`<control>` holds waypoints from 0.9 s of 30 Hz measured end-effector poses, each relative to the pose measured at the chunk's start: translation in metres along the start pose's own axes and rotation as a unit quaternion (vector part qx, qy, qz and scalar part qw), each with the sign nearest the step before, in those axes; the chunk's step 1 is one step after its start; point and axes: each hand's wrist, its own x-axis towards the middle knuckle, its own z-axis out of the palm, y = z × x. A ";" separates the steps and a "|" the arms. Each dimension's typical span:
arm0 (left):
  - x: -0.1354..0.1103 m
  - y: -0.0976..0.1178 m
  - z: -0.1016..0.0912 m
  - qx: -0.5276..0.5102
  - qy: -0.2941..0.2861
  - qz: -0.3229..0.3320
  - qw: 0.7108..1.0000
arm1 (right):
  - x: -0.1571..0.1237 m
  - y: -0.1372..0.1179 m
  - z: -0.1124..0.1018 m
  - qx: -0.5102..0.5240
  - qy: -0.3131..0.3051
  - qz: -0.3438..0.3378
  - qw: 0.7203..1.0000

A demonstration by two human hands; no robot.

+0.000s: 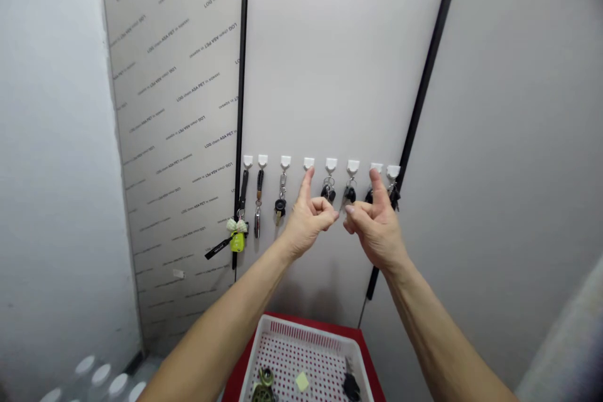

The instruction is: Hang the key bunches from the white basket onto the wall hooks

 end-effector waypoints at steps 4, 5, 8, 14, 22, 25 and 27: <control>0.002 0.000 0.000 -0.001 -0.006 -0.001 1.000 | -0.001 -0.001 0.004 -0.005 -0.007 0.003 1.000; 0.001 -0.002 -0.001 -0.001 -0.006 -0.002 1.000 | -0.002 0.001 0.006 -0.008 -0.008 0.008 1.000; -0.003 -0.015 -0.008 0.012 0.003 -0.019 1.000 | -0.012 0.016 0.011 -0.032 -0.020 0.055 0.998; -0.008 -0.048 -0.071 0.150 0.143 -0.090 0.974 | -0.025 0.069 0.014 -0.114 -0.049 0.227 0.966; 0.007 -0.035 -0.169 0.432 0.390 -0.056 0.811 | 0.025 0.092 0.062 -0.145 -0.001 0.145 0.979; 0.012 -0.040 -0.176 0.445 0.377 -0.097 0.806 | 0.043 0.105 0.085 -0.199 0.009 0.121 0.972; 0.015 -0.045 -0.174 0.437 0.363 -0.118 0.815 | 0.049 0.113 0.095 -0.248 0.006 0.123 0.961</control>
